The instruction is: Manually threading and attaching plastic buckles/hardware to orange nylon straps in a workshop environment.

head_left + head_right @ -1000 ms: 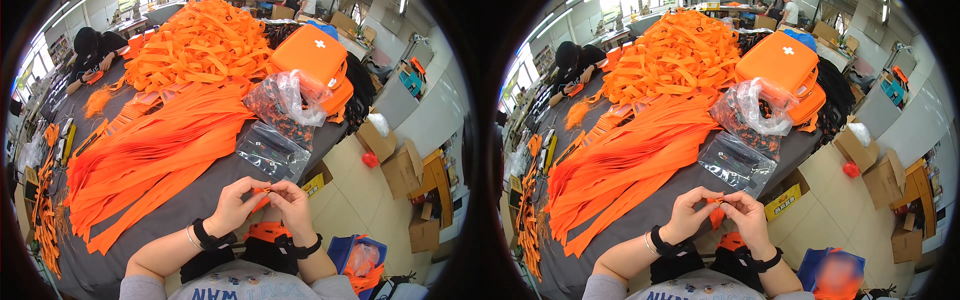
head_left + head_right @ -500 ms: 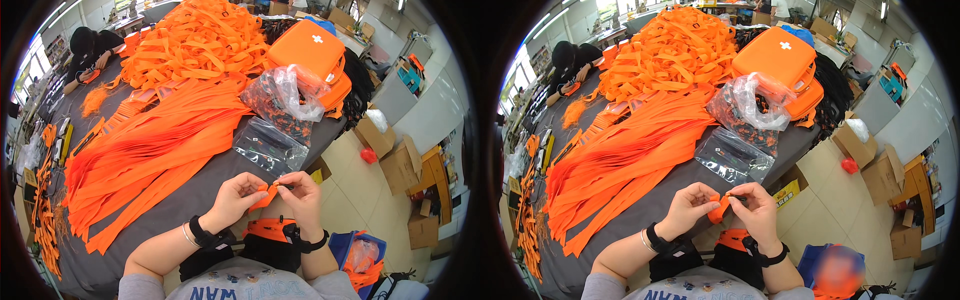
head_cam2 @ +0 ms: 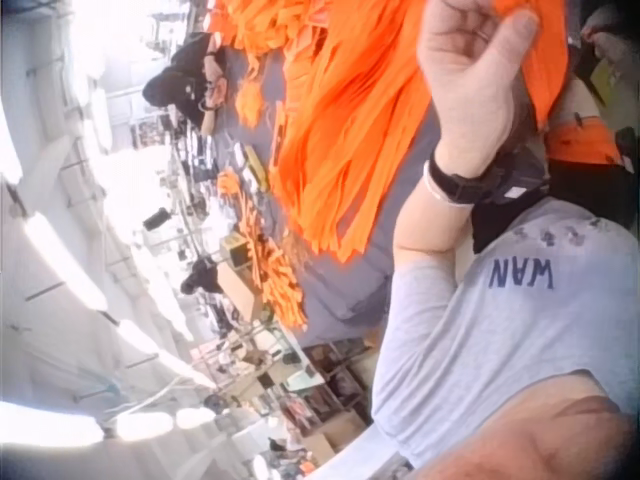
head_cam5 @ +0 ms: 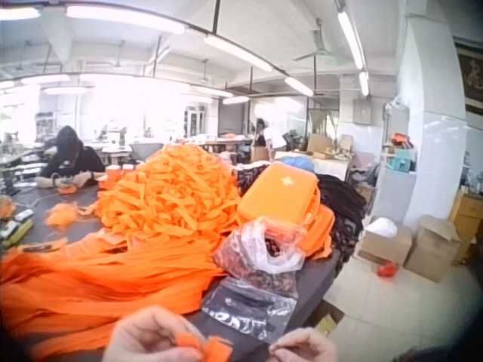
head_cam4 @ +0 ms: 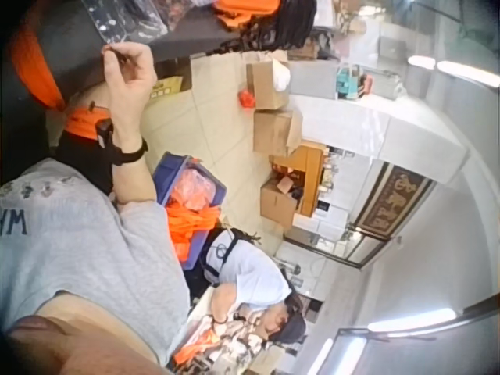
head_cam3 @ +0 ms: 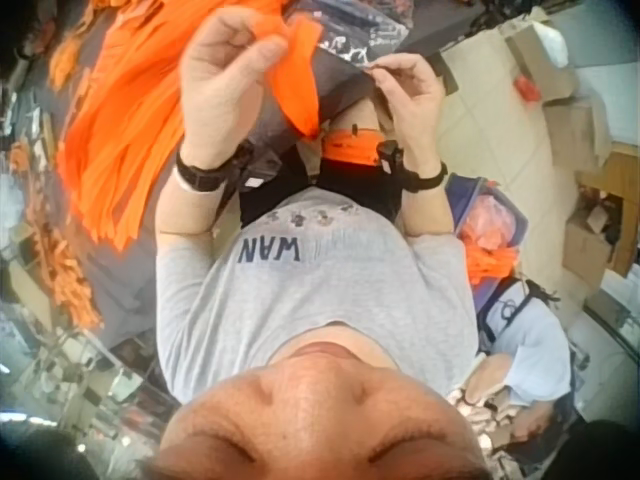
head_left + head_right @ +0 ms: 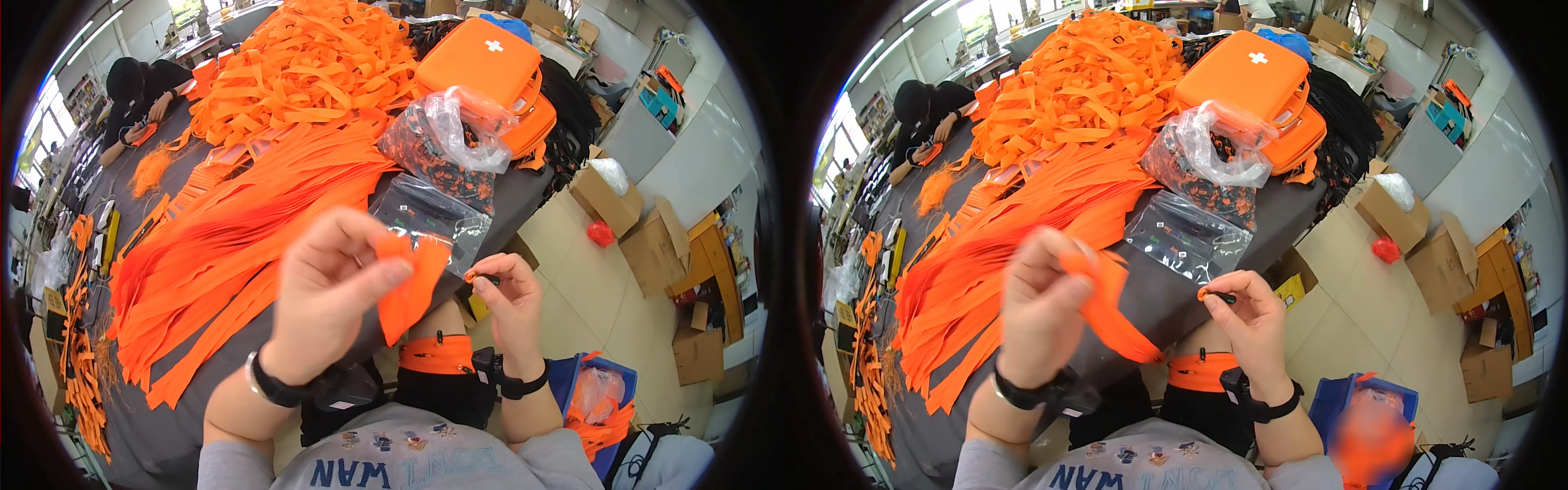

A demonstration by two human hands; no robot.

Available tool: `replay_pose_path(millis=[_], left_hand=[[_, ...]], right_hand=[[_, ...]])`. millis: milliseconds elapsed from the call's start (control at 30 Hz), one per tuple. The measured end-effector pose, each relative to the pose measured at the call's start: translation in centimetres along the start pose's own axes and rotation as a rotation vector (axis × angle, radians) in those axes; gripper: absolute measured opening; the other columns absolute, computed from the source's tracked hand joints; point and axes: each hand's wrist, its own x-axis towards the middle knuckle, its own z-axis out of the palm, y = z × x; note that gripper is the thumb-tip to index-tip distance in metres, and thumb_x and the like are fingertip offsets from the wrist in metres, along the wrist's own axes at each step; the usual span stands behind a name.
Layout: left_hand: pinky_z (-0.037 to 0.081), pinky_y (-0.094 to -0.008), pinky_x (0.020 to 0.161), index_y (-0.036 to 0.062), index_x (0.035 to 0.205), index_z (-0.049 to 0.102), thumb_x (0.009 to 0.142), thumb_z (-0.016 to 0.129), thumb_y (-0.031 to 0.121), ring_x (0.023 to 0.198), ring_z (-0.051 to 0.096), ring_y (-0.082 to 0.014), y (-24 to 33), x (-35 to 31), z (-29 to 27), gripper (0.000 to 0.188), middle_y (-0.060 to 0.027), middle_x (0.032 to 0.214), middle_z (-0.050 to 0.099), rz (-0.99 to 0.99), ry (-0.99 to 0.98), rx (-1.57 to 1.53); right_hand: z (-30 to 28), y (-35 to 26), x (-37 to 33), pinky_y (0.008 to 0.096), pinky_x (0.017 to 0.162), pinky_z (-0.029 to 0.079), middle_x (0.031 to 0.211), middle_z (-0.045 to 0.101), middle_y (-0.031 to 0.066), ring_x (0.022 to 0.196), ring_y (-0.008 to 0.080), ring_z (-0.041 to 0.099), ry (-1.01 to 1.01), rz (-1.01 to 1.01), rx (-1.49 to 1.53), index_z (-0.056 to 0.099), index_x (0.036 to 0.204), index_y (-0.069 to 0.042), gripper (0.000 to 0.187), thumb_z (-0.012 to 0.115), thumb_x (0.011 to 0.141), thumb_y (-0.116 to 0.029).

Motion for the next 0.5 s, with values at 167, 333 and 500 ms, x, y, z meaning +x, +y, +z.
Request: replay_pose_path(millis=[167, 333, 500], left_hand=[[0.033, -0.0222, 0.056, 0.0044, 0.095, 0.051, 0.093, 0.05, 0.015, 0.073, 0.041, -0.0124, 9.2, 1.9, 3.6, 0.011, -0.0032, 0.082, 0.045, 0.456, -0.039, 0.316], [0.031, -0.0219, 0.058, 0.0026, 0.093, 0.05, 0.094, 0.046, 0.01, 0.079, 0.038, -0.0124, 17.3, -0.3, 4.2, 0.009, -0.0052, 0.084, 0.044, 0.558, -0.227, 0.352], [0.038, -0.0212, 0.067, 0.0033, 0.099, 0.058, 0.089, 0.054, 0.008, 0.079, 0.048, -0.0107, 9.5, -2.0, 3.2, 0.012, -0.0023, 0.091, 0.052, 0.456, 0.189, 0.578]], right_hand=[[-0.5, -2.2, -1.9, 0.0256, 0.082, 0.045, 0.093, 0.061, 0.0066, 0.089, 0.0125, 0.057, 0.031, -0.003, 0.006, 0.059, 0.094, 0.001, 0.013, 0.06, 0.083, 0.007], [0.7, -4.0, -3.4, 0.0257, 0.081, 0.045, 0.093, 0.06, 0.006, 0.089, 0.0119, 0.057, -0.024, -0.003, 0.062, 0.059, 0.094, 0.001, 0.013, 0.06, 0.083, 0.007], [-0.6, -4.5, -4.2, 0.0254, 0.081, 0.045, 0.093, 0.06, 0.006, 0.089, 0.0118, 0.057, 0.013, -0.037, 0.025, 0.059, 0.094, 0.001, 0.013, 0.059, 0.083, 0.007]])
